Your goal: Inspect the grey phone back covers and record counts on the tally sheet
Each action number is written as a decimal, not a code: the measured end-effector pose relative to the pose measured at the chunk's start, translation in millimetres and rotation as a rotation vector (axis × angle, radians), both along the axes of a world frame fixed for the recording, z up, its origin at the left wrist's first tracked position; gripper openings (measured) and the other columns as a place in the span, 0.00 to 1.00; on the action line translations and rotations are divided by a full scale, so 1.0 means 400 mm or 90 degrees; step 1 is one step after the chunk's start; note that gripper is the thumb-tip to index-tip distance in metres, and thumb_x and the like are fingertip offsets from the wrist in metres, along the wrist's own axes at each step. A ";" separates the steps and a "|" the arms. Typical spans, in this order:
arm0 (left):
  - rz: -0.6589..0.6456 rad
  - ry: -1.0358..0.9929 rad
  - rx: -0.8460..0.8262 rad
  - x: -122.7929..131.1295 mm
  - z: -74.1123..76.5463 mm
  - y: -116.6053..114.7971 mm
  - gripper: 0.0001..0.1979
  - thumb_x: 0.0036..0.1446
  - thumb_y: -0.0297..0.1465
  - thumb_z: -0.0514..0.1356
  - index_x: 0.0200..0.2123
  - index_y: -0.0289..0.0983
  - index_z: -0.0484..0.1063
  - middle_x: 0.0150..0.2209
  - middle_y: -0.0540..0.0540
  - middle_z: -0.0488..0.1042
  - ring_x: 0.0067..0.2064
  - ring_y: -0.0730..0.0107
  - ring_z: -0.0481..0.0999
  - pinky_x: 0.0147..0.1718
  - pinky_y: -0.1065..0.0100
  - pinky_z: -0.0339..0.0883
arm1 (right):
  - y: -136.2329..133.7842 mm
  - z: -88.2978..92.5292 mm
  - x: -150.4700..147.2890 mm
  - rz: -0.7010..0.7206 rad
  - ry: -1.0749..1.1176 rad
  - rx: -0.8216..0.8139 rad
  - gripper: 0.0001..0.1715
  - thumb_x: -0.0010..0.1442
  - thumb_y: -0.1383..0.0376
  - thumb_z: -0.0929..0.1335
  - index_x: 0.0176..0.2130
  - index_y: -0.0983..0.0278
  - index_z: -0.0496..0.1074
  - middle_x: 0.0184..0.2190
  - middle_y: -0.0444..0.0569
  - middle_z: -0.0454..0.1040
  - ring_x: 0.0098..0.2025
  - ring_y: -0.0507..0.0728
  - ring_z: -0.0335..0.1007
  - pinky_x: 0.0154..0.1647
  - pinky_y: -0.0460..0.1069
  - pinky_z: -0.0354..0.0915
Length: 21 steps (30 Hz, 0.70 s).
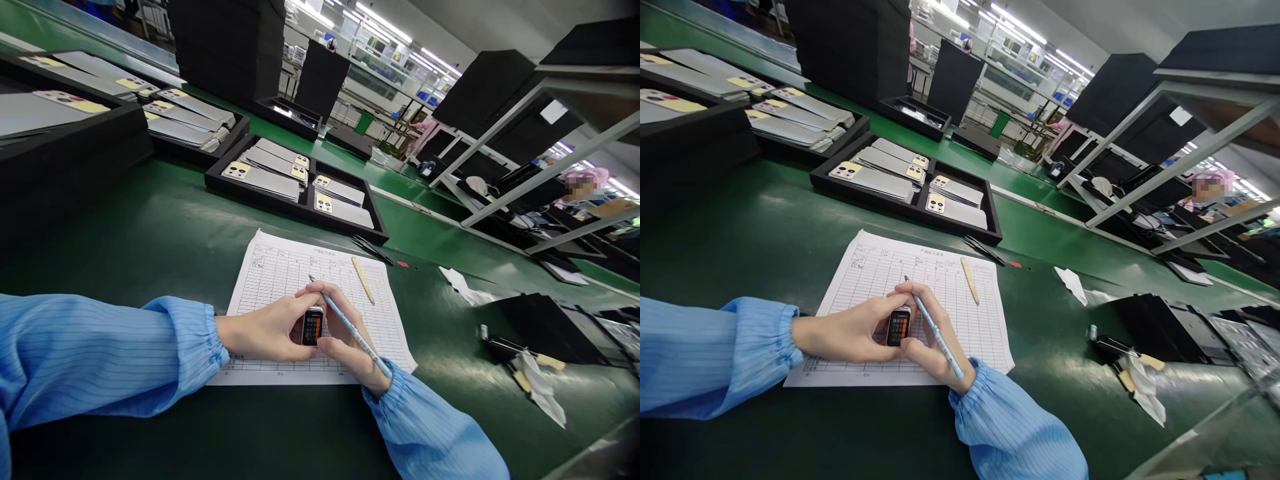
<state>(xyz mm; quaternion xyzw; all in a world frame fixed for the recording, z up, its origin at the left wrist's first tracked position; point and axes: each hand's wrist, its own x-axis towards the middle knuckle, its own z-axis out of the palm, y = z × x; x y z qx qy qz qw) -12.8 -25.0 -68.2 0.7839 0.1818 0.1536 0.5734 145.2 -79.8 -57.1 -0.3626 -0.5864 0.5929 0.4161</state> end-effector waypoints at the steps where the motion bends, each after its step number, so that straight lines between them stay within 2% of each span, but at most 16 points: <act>1: -0.005 -0.002 -0.003 0.000 0.001 0.000 0.15 0.50 0.30 0.58 0.42 0.35 0.60 0.36 0.45 0.68 0.34 0.66 0.69 0.28 0.67 0.65 | 0.002 -0.001 0.001 0.000 -0.002 0.004 0.29 0.50 0.64 0.68 0.51 0.61 0.57 0.48 0.52 0.63 0.47 0.62 0.63 0.46 0.56 0.62; 4: -0.012 -0.012 -0.010 -0.002 0.007 0.001 0.15 0.50 0.29 0.58 0.42 0.36 0.59 0.35 0.47 0.66 0.33 0.68 0.68 0.28 0.68 0.63 | 0.011 0.002 0.011 -0.039 -0.031 0.052 0.28 0.50 0.63 0.68 0.50 0.61 0.60 0.48 0.51 0.64 0.52 0.63 0.59 0.52 0.57 0.57; 7: -0.008 -0.003 -0.034 -0.005 0.010 0.001 0.14 0.51 0.30 0.59 0.39 0.38 0.57 0.30 0.52 0.63 0.29 0.72 0.66 0.25 0.70 0.61 | 0.006 0.015 0.038 -0.185 -0.058 0.097 0.20 0.54 0.61 0.66 0.47 0.60 0.65 0.47 0.50 0.67 0.53 0.62 0.58 0.53 0.57 0.54; 9: -0.016 0.001 -0.057 -0.006 0.011 0.002 0.14 0.51 0.31 0.59 0.38 0.39 0.56 0.29 0.53 0.63 0.28 0.73 0.65 0.25 0.71 0.60 | -0.018 0.023 0.062 -0.302 -0.041 0.104 0.16 0.60 0.57 0.61 0.46 0.60 0.67 0.42 0.50 0.68 0.47 0.60 0.62 0.49 0.56 0.57; 11: -0.030 -0.004 -0.077 -0.006 0.010 0.001 0.14 0.52 0.30 0.59 0.37 0.39 0.55 0.30 0.53 0.64 0.29 0.73 0.65 0.25 0.71 0.60 | -0.059 0.023 0.085 -0.379 -0.023 0.110 0.21 0.63 0.53 0.56 0.45 0.60 0.69 0.36 0.49 0.68 0.40 0.57 0.64 0.43 0.53 0.61; 13: -0.043 -0.003 -0.089 -0.006 0.011 0.001 0.13 0.52 0.29 0.59 0.37 0.39 0.55 0.30 0.53 0.64 0.29 0.73 0.65 0.25 0.72 0.60 | -0.108 0.015 0.101 -0.405 -0.033 0.110 0.27 0.63 0.50 0.53 0.43 0.61 0.72 0.33 0.50 0.67 0.35 0.56 0.64 0.38 0.52 0.63; 15: -0.043 0.009 -0.089 -0.006 0.012 0.000 0.13 0.52 0.29 0.59 0.37 0.39 0.55 0.29 0.53 0.64 0.29 0.73 0.65 0.24 0.72 0.59 | -0.149 0.001 0.105 -0.393 -0.065 0.092 0.29 0.64 0.51 0.53 0.34 0.63 0.74 0.27 0.50 0.68 0.29 0.55 0.64 0.32 0.50 0.63; 18: -0.043 0.024 -0.077 -0.005 0.016 0.000 0.14 0.52 0.30 0.59 0.38 0.39 0.56 0.29 0.53 0.63 0.28 0.74 0.64 0.23 0.73 0.59 | -0.174 -0.024 0.091 -0.380 -0.101 0.037 0.27 0.63 0.57 0.59 0.20 0.66 0.71 0.15 0.45 0.63 0.17 0.49 0.58 0.19 0.45 0.55; 21: -0.052 0.028 -0.060 -0.006 0.020 0.001 0.14 0.52 0.31 0.59 0.38 0.39 0.56 0.29 0.53 0.64 0.28 0.74 0.65 0.24 0.73 0.59 | -0.161 -0.043 0.065 -0.419 -0.078 -0.056 0.22 0.62 0.56 0.61 0.22 0.66 0.66 0.12 0.40 0.60 0.12 0.46 0.53 0.12 0.42 0.50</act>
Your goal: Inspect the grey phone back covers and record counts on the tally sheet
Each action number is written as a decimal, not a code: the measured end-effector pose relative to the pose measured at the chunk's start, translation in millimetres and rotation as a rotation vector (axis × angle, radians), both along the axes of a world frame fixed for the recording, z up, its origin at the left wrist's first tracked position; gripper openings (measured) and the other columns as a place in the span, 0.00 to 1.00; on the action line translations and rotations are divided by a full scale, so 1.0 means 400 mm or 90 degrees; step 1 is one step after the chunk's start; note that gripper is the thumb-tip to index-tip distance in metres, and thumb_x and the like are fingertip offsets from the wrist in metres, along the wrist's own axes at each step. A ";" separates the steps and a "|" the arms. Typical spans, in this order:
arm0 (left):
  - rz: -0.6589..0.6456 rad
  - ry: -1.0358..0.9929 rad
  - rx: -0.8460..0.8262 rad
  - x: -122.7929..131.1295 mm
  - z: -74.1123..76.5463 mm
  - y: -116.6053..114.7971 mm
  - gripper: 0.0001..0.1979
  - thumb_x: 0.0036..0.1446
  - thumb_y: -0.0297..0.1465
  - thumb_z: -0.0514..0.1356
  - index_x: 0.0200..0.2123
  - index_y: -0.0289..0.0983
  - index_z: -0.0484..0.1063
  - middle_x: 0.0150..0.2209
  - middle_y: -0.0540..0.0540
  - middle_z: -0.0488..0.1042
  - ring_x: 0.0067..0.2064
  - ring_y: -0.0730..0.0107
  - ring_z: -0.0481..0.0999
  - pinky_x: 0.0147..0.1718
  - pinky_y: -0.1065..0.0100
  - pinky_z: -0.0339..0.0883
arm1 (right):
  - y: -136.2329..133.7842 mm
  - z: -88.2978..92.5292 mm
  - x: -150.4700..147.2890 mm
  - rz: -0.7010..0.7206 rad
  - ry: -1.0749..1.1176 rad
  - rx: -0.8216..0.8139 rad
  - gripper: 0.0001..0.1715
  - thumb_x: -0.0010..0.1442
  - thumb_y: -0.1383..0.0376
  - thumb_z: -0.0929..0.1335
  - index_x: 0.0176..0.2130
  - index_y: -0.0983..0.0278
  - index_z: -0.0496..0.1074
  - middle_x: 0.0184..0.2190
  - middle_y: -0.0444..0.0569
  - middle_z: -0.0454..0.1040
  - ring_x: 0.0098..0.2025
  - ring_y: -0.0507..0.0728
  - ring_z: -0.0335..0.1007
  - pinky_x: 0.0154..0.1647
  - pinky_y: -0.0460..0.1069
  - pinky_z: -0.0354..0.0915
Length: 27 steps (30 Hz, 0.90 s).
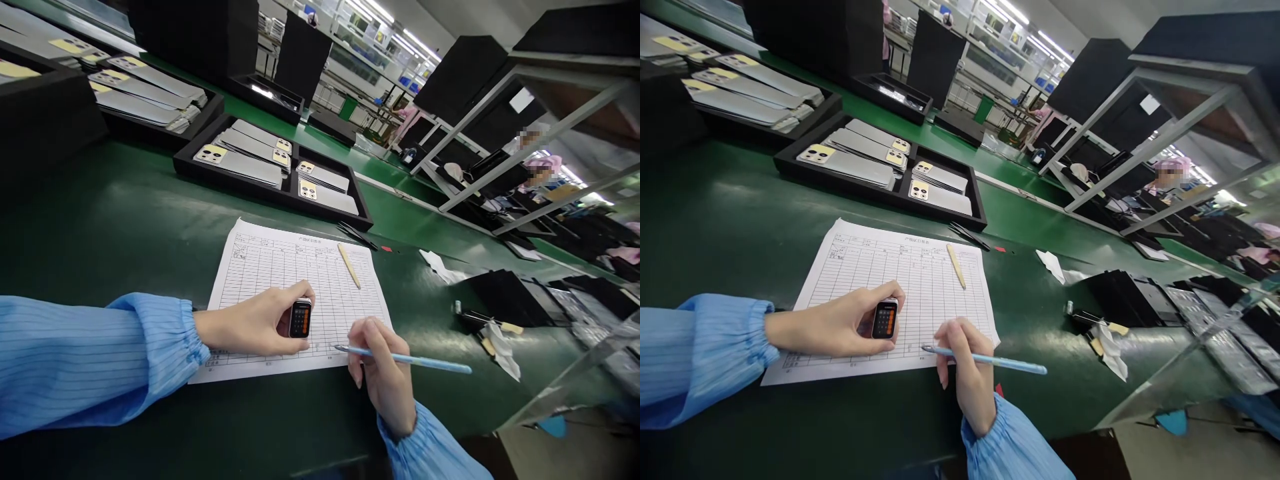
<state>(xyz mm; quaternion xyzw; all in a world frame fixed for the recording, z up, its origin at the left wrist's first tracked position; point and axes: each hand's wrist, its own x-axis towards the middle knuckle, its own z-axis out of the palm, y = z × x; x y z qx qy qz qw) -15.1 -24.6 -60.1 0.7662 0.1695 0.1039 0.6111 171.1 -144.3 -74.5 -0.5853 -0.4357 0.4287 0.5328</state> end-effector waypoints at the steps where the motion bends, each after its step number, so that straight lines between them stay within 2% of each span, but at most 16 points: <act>1: -0.005 0.002 0.006 0.000 0.001 0.000 0.14 0.52 0.32 0.59 0.38 0.39 0.56 0.29 0.53 0.65 0.28 0.74 0.65 0.24 0.72 0.60 | 0.007 -0.004 -0.009 -0.011 0.018 -0.018 0.21 0.61 0.55 0.62 0.23 0.66 0.65 0.12 0.40 0.60 0.11 0.46 0.53 0.11 0.42 0.50; 3: -0.017 0.006 0.018 0.000 0.001 0.000 0.13 0.52 0.32 0.59 0.39 0.39 0.56 0.30 0.52 0.66 0.29 0.73 0.66 0.26 0.71 0.61 | 0.017 -0.010 -0.024 -0.021 0.021 -0.031 0.22 0.58 0.54 0.64 0.21 0.65 0.61 0.12 0.39 0.61 0.10 0.46 0.54 0.09 0.41 0.50; 7: -0.038 0.023 0.055 0.001 -0.004 0.000 0.14 0.52 0.33 0.59 0.39 0.39 0.56 0.31 0.50 0.69 0.30 0.70 0.68 0.26 0.70 0.61 | 0.022 -0.011 -0.042 -0.040 -0.065 -0.031 0.24 0.53 0.57 0.69 0.17 0.64 0.55 0.09 0.38 0.60 0.09 0.45 0.52 0.10 0.41 0.49; 11: -0.044 0.028 0.071 0.002 -0.011 0.000 0.15 0.51 0.33 0.59 0.40 0.39 0.57 0.31 0.49 0.70 0.28 0.71 0.68 0.23 0.72 0.58 | 0.021 -0.011 -0.046 -0.056 -0.130 -0.031 0.24 0.55 0.59 0.67 0.16 0.63 0.54 0.08 0.37 0.57 0.09 0.45 0.49 0.10 0.42 0.47; 17: -0.040 0.024 0.049 0.003 -0.008 0.000 0.14 0.52 0.32 0.59 0.39 0.39 0.57 0.31 0.50 0.71 0.26 0.73 0.67 0.22 0.72 0.57 | 0.018 -0.033 -0.037 -0.057 -0.223 0.039 0.25 0.56 0.62 0.65 0.16 0.62 0.51 0.09 0.37 0.54 0.11 0.45 0.47 0.14 0.44 0.47; 27: -0.034 0.021 0.052 0.004 -0.009 0.002 0.14 0.52 0.32 0.59 0.40 0.39 0.57 0.31 0.50 0.70 0.27 0.73 0.67 0.23 0.73 0.59 | 0.014 -0.047 -0.031 -0.052 -0.268 0.058 0.24 0.56 0.63 0.65 0.16 0.63 0.50 0.11 0.38 0.52 0.14 0.46 0.47 0.16 0.45 0.47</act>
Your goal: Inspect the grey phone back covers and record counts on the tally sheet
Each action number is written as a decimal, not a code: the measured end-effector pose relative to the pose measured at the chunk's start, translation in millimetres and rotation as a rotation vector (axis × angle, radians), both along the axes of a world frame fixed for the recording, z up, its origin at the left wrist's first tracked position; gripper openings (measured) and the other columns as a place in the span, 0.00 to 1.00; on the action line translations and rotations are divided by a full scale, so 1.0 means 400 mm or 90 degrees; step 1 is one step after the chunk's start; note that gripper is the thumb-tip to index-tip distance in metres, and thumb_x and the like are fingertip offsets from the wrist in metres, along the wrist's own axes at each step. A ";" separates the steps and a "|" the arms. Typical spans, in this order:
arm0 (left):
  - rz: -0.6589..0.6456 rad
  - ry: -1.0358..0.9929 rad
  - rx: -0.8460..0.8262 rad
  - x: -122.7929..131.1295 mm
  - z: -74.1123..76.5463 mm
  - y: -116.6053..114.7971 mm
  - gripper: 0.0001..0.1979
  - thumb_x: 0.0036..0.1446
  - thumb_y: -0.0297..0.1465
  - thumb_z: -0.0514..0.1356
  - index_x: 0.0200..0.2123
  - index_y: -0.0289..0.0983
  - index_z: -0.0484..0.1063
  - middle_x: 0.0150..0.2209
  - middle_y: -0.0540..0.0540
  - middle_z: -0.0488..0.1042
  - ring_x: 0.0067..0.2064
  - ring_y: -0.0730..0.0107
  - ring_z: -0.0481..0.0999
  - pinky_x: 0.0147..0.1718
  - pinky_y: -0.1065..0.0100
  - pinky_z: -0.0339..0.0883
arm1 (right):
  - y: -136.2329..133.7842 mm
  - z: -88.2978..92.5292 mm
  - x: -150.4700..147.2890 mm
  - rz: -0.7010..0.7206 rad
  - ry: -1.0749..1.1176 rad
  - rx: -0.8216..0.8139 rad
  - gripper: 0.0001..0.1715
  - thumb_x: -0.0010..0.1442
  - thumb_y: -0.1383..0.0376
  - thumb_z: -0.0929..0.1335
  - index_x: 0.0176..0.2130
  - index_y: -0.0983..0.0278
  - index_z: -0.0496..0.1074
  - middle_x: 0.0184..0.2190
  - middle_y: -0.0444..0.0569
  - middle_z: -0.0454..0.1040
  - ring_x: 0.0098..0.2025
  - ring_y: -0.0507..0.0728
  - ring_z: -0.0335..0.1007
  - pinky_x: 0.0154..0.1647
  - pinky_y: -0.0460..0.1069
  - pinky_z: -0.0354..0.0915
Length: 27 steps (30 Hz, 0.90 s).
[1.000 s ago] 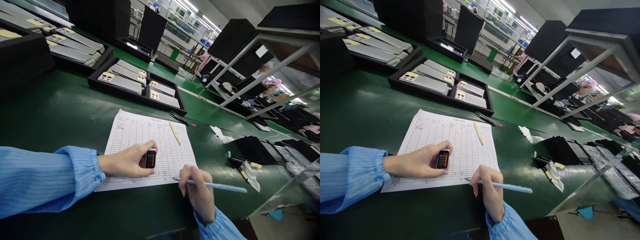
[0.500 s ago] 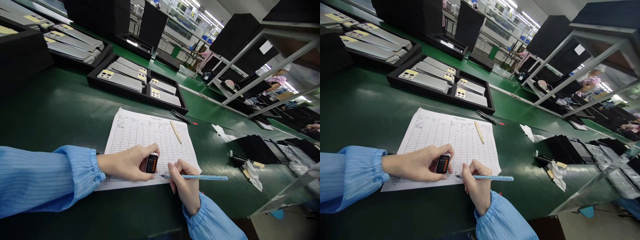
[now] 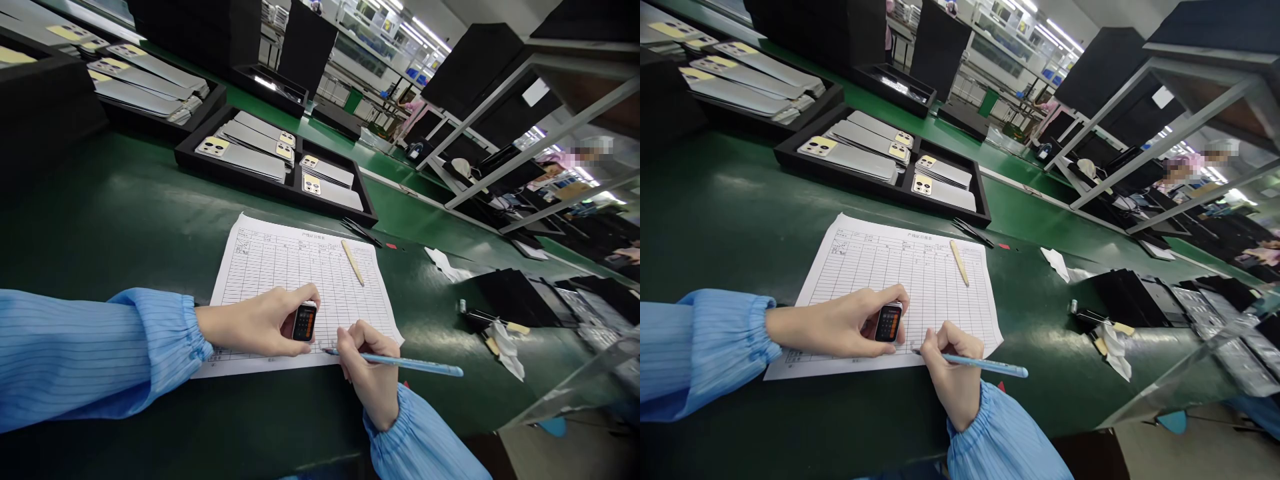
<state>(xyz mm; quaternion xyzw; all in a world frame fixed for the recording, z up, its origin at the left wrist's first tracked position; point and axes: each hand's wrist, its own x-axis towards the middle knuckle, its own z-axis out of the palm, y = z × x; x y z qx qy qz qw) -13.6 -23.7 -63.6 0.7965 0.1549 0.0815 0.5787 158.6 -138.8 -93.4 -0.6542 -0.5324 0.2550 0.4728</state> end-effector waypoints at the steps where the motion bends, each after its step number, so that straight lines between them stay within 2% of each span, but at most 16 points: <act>1: 0.000 -0.001 0.000 0.000 0.000 0.000 0.14 0.52 0.32 0.59 0.40 0.39 0.57 0.31 0.50 0.70 0.27 0.73 0.67 0.23 0.73 0.59 | 0.000 0.000 0.000 0.004 -0.005 0.002 0.24 0.57 0.64 0.65 0.16 0.63 0.50 0.11 0.38 0.52 0.14 0.46 0.47 0.16 0.45 0.47; 18: 0.002 0.001 0.014 0.001 -0.001 0.001 0.14 0.51 0.32 0.59 0.40 0.38 0.58 0.31 0.50 0.70 0.26 0.73 0.68 0.23 0.72 0.57 | 0.000 0.001 -0.003 0.022 -0.049 0.017 0.23 0.56 0.66 0.64 0.17 0.62 0.48 0.13 0.38 0.48 0.17 0.47 0.43 0.18 0.45 0.45; 27: 0.004 -0.013 -0.011 0.001 0.000 0.000 0.14 0.51 0.31 0.59 0.39 0.38 0.58 0.31 0.50 0.70 0.27 0.73 0.68 0.24 0.72 0.60 | 0.004 0.011 -0.006 0.038 -0.084 0.029 0.23 0.55 0.67 0.64 0.18 0.62 0.46 0.15 0.38 0.45 0.18 0.47 0.41 0.17 0.45 0.44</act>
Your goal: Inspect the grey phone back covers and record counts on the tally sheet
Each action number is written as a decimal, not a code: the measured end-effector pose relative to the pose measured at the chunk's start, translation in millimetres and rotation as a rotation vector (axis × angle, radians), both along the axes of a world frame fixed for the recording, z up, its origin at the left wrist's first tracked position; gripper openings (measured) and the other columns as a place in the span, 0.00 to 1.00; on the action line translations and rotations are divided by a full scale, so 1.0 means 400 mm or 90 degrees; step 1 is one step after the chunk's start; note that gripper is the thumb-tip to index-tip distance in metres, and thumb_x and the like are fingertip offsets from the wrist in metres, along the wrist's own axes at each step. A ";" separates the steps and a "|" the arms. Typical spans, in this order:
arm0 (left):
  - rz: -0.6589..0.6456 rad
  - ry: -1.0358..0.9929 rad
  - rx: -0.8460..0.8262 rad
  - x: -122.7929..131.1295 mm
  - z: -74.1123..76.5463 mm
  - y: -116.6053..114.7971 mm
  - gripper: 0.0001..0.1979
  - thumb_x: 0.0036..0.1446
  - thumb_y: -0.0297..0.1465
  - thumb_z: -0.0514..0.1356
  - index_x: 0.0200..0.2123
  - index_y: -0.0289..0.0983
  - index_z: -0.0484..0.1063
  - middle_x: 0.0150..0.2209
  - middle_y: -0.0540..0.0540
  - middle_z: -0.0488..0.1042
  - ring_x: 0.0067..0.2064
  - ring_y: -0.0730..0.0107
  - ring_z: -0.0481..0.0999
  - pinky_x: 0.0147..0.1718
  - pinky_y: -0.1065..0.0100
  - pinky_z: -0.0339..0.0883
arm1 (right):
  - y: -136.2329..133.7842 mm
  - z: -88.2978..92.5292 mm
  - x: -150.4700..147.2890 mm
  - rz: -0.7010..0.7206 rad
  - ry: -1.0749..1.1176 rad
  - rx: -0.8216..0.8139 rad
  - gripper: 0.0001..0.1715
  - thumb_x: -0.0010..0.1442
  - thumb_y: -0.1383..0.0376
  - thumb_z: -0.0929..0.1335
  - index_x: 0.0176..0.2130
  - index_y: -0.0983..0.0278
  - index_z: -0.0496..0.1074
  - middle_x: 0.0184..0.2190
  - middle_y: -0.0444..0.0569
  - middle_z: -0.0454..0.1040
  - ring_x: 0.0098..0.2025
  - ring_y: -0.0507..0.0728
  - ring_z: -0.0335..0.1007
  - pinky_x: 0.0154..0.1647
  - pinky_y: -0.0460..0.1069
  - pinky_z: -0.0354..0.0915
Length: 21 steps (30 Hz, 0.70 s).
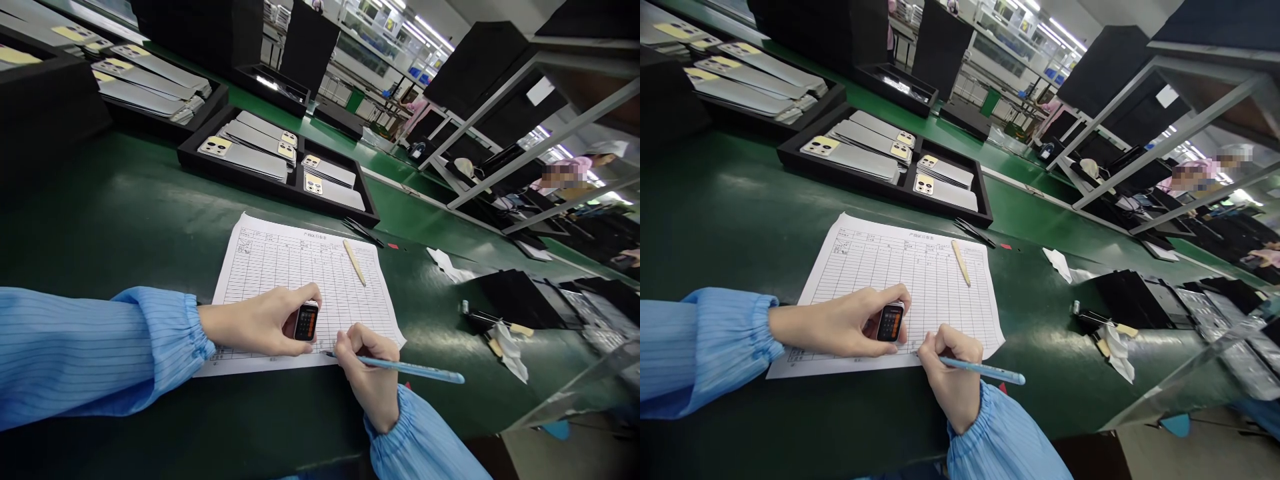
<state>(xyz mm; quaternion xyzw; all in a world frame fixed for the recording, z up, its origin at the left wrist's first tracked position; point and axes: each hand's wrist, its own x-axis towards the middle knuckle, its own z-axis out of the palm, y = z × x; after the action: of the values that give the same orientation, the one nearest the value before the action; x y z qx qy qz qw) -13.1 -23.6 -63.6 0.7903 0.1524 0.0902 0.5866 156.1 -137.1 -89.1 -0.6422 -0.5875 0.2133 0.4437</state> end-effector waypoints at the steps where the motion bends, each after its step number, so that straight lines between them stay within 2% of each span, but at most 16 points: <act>1: -0.001 0.001 0.001 0.000 0.000 0.000 0.14 0.51 0.31 0.59 0.39 0.38 0.58 0.31 0.50 0.70 0.26 0.73 0.68 0.24 0.72 0.59 | 0.000 0.000 0.000 -0.003 0.000 0.002 0.23 0.55 0.67 0.64 0.18 0.62 0.46 0.15 0.37 0.45 0.18 0.47 0.41 0.17 0.45 0.44; 21: -0.015 0.010 -0.004 -0.001 -0.001 0.001 0.14 0.52 0.31 0.59 0.40 0.39 0.57 0.32 0.51 0.70 0.28 0.73 0.68 0.23 0.73 0.60 | -0.001 0.000 0.002 -0.006 -0.024 0.033 0.22 0.54 0.70 0.64 0.18 0.63 0.45 0.15 0.37 0.45 0.17 0.46 0.40 0.17 0.44 0.44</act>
<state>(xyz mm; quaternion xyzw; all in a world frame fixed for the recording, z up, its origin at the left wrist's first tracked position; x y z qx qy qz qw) -13.4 -23.1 -63.9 0.7908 0.1481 0.0768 0.5889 156.9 -137.4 -89.1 -0.6370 -0.5984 0.1835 0.4500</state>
